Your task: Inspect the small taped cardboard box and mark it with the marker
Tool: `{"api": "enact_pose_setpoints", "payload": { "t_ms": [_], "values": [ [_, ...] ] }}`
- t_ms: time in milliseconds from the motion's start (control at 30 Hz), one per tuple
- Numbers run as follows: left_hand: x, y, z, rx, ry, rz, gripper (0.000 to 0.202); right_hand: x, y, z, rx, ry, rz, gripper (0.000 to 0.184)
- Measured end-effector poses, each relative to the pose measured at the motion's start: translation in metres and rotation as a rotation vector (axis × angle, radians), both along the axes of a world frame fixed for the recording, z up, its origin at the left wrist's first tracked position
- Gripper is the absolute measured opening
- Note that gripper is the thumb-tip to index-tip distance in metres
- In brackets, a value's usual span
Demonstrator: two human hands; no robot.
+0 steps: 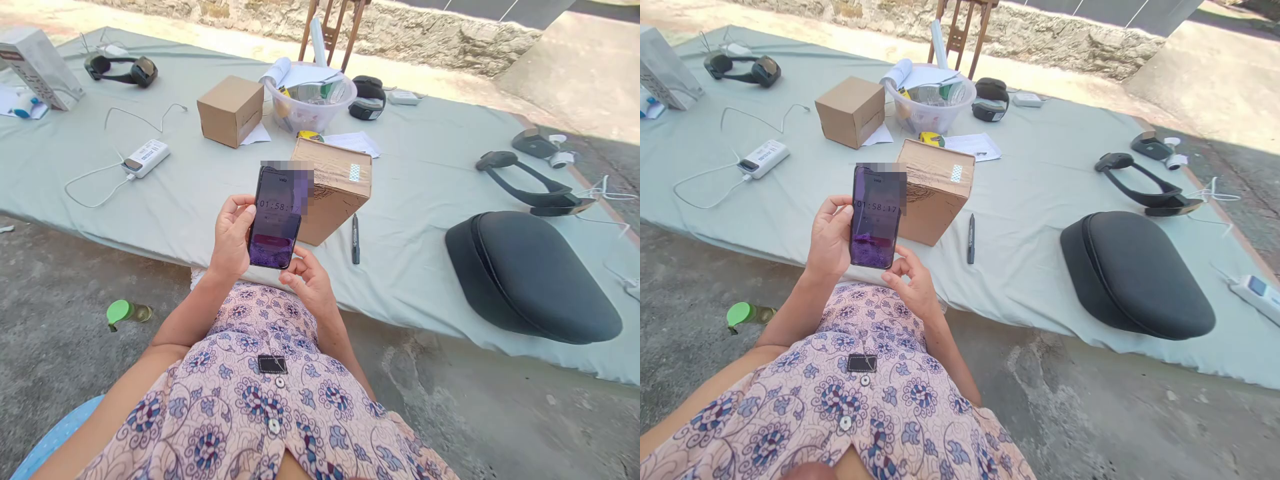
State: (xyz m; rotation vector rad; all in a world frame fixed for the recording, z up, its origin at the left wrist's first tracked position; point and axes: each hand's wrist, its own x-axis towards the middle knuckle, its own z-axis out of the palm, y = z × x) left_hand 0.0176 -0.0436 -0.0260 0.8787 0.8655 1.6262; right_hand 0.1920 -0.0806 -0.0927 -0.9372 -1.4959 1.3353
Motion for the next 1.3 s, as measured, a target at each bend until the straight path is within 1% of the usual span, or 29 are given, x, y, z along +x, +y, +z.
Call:
{"api": "enact_pose_setpoints", "payload": {
  "t_ms": [133, 200, 300, 400, 533, 600, 700, 800, 867, 933, 967, 1033, 1100, 1200, 1233, 1300],
  "values": [
    [-0.010, 0.005, -0.002, 0.002, 0.006, 0.070, 0.030, 0.003, 0.003, -0.003, 0.002, 0.028, -0.068, 0.043],
    [-0.015, 0.008, -0.003, 0.005, 0.018, 0.102, 0.030, 0.004, 0.007, -0.007, -0.021, 0.004, -0.126, 0.041],
    [-0.022, 0.012, -0.007, -0.002, 0.026, 0.128, 0.030, 0.007, 0.019, -0.017, -0.065, -0.059, -0.173, 0.048],
    [-0.029, 0.017, -0.012, -0.028, 0.011, 0.158, 0.028, 0.007, 0.036, -0.031, -0.096, -0.110, -0.163, 0.061],
    [-0.038, 0.027, -0.021, -0.062, 0.030, 0.210, 0.026, 0.005, 0.055, -0.046, -0.104, -0.140, -0.190, 0.074],
    [-0.046, 0.033, -0.027, -0.091, 0.066, 0.230, 0.024, 0.005, 0.058, -0.050, -0.094, -0.150, -0.193, 0.075],
    [-0.063, 0.043, -0.039, -0.183, 0.164, 0.265, 0.019, 0.010, 0.053, -0.051, -0.087, -0.131, -0.224, 0.066],
    [-0.085, 0.054, -0.056, -0.321, 0.332, 0.367, 0.012, 0.024, 0.047, -0.049, -0.072, -0.108, -0.369, 0.050],
    [-0.100, 0.059, -0.068, -0.434, 0.491, 0.444, 0.007, 0.039, 0.047, -0.046, -0.043, -0.110, -0.518, 0.043],
    [-0.113, 0.062, -0.077, -0.483, 0.563, 0.460, 0.004, 0.057, 0.050, -0.046, 0.009, -0.164, -0.694, 0.039],
    [-0.117, 0.063, -0.080, -0.495, 0.592, 0.460, 0.006, 0.067, 0.052, -0.046, 0.042, -0.223, -0.777, 0.037],
    [-0.120, 0.061, -0.081, -0.496, 0.643, 0.459, 0.010, 0.084, 0.057, -0.048, 0.111, -0.410, -0.897, 0.034],
    [-0.116, 0.058, -0.075, -0.461, 0.741, 0.490, 0.013, 0.095, 0.060, -0.053, 0.161, -0.617, -0.946, 0.033],
    [-0.102, 0.053, -0.063, -0.300, 0.959, 0.555, 0.032, 0.099, 0.061, -0.061, 0.159, -0.825, -0.932, 0.036],
    [-0.095, 0.052, -0.059, -0.228, 1.004, 0.548, 0.038, 0.098, 0.061, -0.063, 0.140, -0.864, -0.923, 0.037],
    [-0.079, 0.052, -0.055, -0.121, 0.986, 0.455, 0.046, 0.094, 0.059, -0.068, 0.103, -0.916, -0.912, 0.036]
  ]
}}
